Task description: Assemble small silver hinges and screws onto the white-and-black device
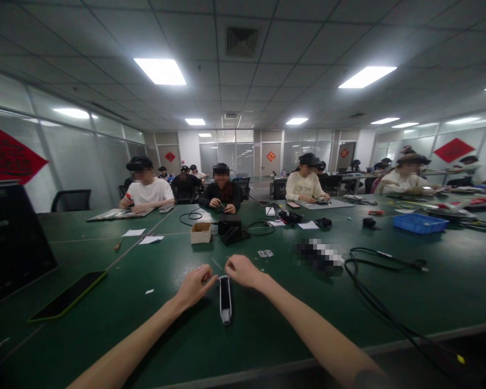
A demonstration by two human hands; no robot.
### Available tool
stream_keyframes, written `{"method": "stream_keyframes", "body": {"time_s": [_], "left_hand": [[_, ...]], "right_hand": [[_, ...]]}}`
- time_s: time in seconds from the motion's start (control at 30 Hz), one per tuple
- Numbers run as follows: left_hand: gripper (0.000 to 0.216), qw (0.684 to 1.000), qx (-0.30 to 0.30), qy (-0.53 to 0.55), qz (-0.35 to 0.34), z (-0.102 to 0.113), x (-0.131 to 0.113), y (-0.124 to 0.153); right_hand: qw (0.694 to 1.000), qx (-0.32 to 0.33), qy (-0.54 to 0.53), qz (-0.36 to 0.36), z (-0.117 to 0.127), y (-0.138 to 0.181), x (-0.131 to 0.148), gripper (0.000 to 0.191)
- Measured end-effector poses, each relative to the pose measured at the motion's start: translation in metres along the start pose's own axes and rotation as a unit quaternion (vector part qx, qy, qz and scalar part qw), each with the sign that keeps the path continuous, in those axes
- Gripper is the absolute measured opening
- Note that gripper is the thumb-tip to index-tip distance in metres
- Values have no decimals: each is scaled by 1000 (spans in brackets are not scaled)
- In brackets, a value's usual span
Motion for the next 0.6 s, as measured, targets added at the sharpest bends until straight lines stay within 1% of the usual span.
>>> {"method": "stream_keyframes", "body": {"time_s": [0.1, 0.17, 0.3, 0.43, 0.6], "left_hand": [[10, 999, -14, 19, -23, -1, -4, -1], [6, 999, -21, 24, -33, -1, -6, -1], [6, 998, -29, 20, -44, 0, -8, -1], [11, 995, -53, 20, -79, 0, -8, -1], [16, 990, -79, 43, -108, -5, -2, 0]], "right_hand": [[997, -13, -71, 14, -5, 5, 18, 16], [995, -10, -98, 11, -8, 8, 23, 16], [993, 2, -118, -1, -9, 11, 20, 18], [990, 16, -137, -10, -8, 11, 12, 19], [988, -3, -157, 1, -6, 12, 11, 15]]}}
Point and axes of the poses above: each hand's wrist, its own y-axis away from the middle knuckle, its own z-axis out of the back of the hand, x = y × z, the point moved 2 cm from there along -y, towards the middle knuckle, and after that the axes turned 10 degrees about -z, right-handed, at the moved point
